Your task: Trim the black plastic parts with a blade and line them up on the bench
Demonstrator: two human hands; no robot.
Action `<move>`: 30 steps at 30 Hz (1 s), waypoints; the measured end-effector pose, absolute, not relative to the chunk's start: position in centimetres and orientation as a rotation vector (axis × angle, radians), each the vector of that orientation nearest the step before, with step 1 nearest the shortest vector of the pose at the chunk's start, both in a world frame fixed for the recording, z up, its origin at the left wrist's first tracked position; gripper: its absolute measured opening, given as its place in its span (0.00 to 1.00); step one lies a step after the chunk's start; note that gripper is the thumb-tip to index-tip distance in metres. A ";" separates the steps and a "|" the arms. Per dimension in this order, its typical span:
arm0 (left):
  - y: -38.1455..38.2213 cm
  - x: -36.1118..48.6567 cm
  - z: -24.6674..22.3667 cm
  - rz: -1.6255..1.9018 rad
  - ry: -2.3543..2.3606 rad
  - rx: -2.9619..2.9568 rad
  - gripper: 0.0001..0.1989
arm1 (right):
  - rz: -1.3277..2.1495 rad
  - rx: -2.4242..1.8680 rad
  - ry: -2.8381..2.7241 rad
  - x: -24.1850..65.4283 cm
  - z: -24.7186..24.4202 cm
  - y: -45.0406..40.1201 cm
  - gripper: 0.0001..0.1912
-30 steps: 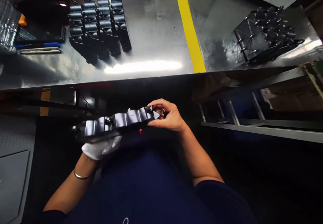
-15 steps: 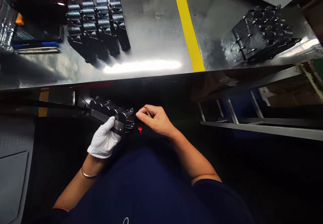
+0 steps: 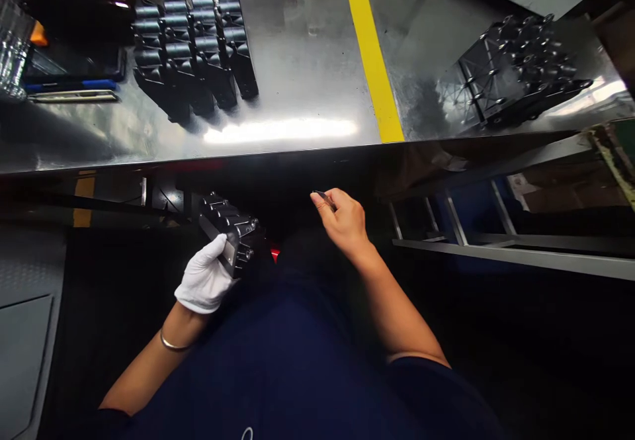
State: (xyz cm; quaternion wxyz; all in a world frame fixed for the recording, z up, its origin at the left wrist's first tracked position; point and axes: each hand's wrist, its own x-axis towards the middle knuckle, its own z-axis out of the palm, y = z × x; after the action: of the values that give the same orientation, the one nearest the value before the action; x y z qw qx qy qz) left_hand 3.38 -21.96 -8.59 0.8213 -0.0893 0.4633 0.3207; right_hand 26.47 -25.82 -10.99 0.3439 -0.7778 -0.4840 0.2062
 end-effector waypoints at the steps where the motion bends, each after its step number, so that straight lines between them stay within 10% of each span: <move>1: -22.1 3.0 -8.8 0.680 0.982 -0.099 0.14 | 0.408 -2.136 -1.289 27.3 -11.0 -25.9 0.16; 11: -22.6 1.7 -9.4 0.527 0.768 0.444 0.17 | 0.714 -1.041 -2.025 23.6 -6.3 -26.1 0.25; 30: -23.2 2.6 -8.7 0.700 0.798 0.241 0.19 | 0.279 -1.204 -2.024 22.2 -7.9 -25.1 0.27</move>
State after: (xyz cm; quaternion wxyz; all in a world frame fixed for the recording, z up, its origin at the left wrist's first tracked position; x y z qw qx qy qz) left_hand 2.62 -23.20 -8.71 0.8556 0.1145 0.3795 0.3328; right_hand 22.22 -25.10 -7.89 0.3757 -0.4706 -0.7909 0.1090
